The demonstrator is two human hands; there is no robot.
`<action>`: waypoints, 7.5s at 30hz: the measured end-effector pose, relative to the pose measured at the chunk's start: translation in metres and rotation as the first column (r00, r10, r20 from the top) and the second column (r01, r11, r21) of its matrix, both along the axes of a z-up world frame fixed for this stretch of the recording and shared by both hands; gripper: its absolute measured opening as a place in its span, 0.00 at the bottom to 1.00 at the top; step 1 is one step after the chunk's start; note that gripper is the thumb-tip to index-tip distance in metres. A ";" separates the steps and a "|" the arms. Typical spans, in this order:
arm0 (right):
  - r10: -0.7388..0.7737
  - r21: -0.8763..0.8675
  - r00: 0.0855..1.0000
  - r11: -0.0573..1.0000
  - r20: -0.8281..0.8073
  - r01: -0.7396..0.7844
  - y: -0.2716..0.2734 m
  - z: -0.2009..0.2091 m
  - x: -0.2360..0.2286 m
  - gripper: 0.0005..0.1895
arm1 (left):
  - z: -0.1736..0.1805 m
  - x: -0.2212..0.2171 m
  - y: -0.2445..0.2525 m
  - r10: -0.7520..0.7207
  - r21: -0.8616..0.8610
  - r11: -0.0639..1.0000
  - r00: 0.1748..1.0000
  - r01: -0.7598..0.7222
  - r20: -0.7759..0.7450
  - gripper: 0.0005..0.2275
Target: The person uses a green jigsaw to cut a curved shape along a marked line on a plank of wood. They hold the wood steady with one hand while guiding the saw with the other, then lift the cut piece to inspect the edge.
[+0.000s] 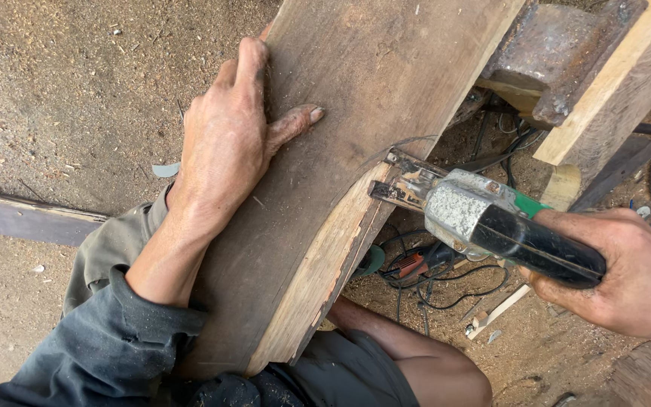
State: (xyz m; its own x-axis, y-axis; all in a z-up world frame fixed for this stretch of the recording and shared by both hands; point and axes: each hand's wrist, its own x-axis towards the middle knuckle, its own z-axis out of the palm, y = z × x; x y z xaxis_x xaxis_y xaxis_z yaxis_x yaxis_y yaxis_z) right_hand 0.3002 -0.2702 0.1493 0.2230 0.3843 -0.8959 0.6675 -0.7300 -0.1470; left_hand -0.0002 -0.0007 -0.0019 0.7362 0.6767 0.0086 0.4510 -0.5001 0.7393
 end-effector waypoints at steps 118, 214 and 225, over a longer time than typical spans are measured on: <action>-0.615 0.318 -0.259 -0.668 -0.744 0.673 -0.178 -0.172 -0.258 0.11 | 0.076 -0.114 -0.171 -0.601 0.615 0.451 0.729 0.647 -0.326 0.24; -0.952 0.193 -0.291 -0.304 -0.093 0.933 -0.103 0.099 -0.418 0.16 | 0.015 -0.150 -0.118 0.140 -0.885 -0.434 0.957 -0.171 -0.254 0.27; -0.960 0.246 -0.237 -0.268 -0.149 0.931 -0.097 0.090 -0.412 0.16 | 0.016 -0.143 -0.113 0.180 -0.904 -0.397 0.951 -0.162 -0.250 0.26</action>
